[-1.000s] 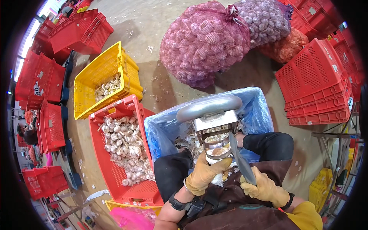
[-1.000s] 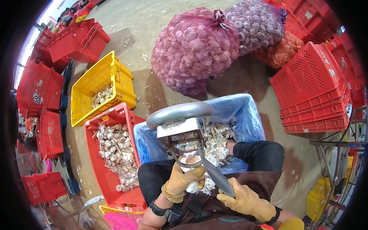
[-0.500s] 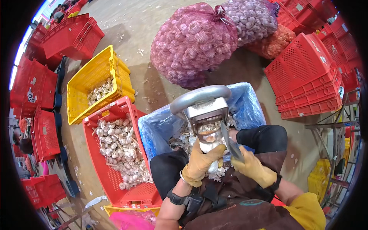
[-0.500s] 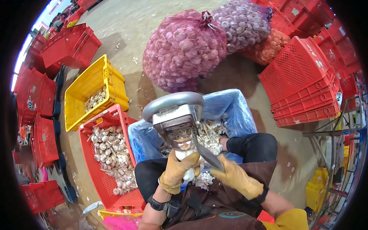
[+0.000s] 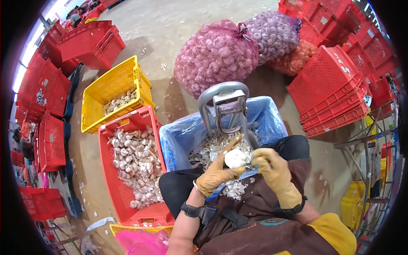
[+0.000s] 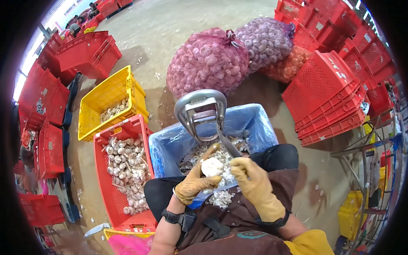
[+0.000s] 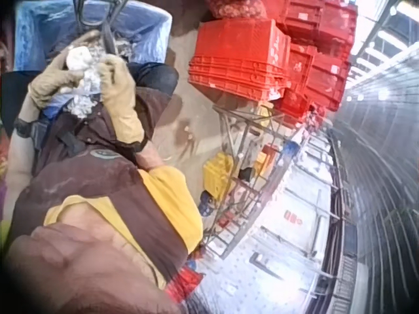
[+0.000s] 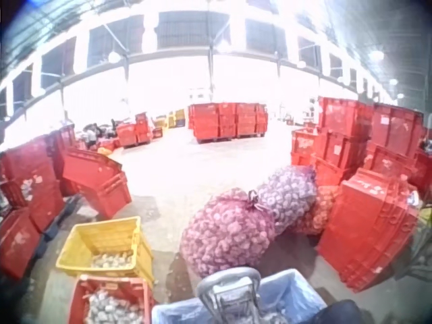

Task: Using a manual lever-operated slicer to slice garlic bulbs into a container.

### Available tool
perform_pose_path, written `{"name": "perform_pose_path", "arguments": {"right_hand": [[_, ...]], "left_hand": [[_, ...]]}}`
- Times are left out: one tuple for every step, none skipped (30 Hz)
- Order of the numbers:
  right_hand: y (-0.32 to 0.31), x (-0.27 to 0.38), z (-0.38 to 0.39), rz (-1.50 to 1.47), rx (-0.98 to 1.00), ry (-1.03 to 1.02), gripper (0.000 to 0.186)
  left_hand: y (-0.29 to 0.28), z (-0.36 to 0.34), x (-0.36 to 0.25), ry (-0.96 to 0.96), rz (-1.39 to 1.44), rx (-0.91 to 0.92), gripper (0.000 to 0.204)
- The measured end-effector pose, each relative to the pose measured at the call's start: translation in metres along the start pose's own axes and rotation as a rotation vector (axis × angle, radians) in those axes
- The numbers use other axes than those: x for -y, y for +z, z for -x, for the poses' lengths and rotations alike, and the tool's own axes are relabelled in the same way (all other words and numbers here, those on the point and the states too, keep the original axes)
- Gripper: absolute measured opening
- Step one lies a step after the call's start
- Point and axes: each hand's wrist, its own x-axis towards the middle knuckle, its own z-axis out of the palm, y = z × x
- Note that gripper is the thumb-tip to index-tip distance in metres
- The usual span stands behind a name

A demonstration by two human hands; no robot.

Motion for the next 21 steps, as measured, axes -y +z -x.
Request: {"name": "perform_pose_path", "arguments": {"right_hand": [[0.007, 0.011, -0.005, 0.048, 0.059, 0.076, 0.044], [0.011, 0.007, -0.009, 0.157, 0.099, 0.121, 0.051], [0.013, 0.003, -0.013, 0.238, 0.070, 0.070, 0.050], [0.018, -0.002, -0.019, 0.314, 0.050, 0.009, 0.050], [0.021, -0.003, -0.021, 0.401, 0.042, -0.033, 0.048], [0.025, -0.003, -0.024, 0.488, 0.033, -0.076, 0.046], [0.029, -0.004, -0.024, 0.576, 0.031, -0.105, 0.043], [0.031, -0.002, -0.023, 0.471, 0.036, -0.021, 0.039], [0.033, -0.001, -0.023, 0.366, 0.041, 0.062, 0.035], [0.032, -0.002, -0.023, 0.256, 0.035, 0.146, 0.031], [0.031, -0.009, -0.025, 0.015, 0.079, 0.169, 0.023], [0.025, -0.012, -0.021, -0.218, 0.117, 0.224, 0.023], [0.022, -0.015, -0.020, -0.462, 0.176, 0.266, 0.023], [0.019, -0.018, -0.018, -0.705, 0.228, 0.312, 0.024], [0.022, -0.028, -0.016, -0.593, 0.098, 0.297, 0.032], [0.025, -0.032, -0.010, -0.468, 0.036, 0.107, 0.034], [0.024, -0.037, -0.003, -0.337, -0.040, -0.080, 0.036], [0.021, -0.039, 0.000, -0.203, -0.118, -0.265, 0.038], [0.016, -0.014, 0.004, 0.004, -0.063, -0.370, 0.050], [0.016, 0.002, 0.006, 0.165, -0.047, -0.508, 0.057], [0.018, 0.002, 0.001, 0.218, 0.014, -0.605, 0.055]], "left_hand": [[-0.003, 0.002, 0.008, 0.035, 0.003, 0.056, 0.089], [-0.003, 0.002, 0.009, 0.031, -0.075, 0.095, 0.089], [-0.001, 0.002, 0.009, 0.026, -0.154, 0.132, 0.088], [-0.001, 0.003, 0.011, 0.027, -0.235, 0.154, 0.088], [0.000, 0.004, 0.019, 0.086, -0.276, 0.180, 0.085], [-0.004, 0.000, 0.026, 0.146, -0.331, 0.173, 0.085], [-0.011, -0.006, 0.039, 0.196, -0.375, 0.165, 0.085], [-0.008, -0.011, 0.045, 0.320, -0.446, 0.103, 0.085], [-0.005, -0.015, 0.053, 0.437, -0.518, 0.029, 0.084], [0.000, -0.013, 0.047, 0.357, -0.413, 0.002, 0.082], [0.007, -0.004, 0.033, 0.278, -0.315, -0.029, 0.080], [0.012, 0.001, 0.027, 0.198, -0.218, -0.057, 0.078], [0.005, -0.005, 0.039, 0.208, -0.039, -0.101, 0.072], [0.000, -0.004, 0.043, 0.205, 0.262, -0.081, 0.054], [-0.008, -0.004, 0.049, 0.192, 0.558, 0.007, 0.047], [-0.019, -0.004, 0.058, 0.176, 0.857, 0.094, 0.044], [-0.022, -0.008, 0.061, 0.118, 0.988, 0.128, 0.048], [-0.022, -0.013, 0.064, 0.083, 0.979, 0.172, 0.047], [-0.020, -0.012, 0.063, 0.046, 0.974, 0.193, 0.047], [-0.014, -0.010, 0.064, -0.003, 0.971, 0.226, 0.046], [-0.012, -0.014, 0.077, -0.004, 0.923, 0.169, 0.045]]}}
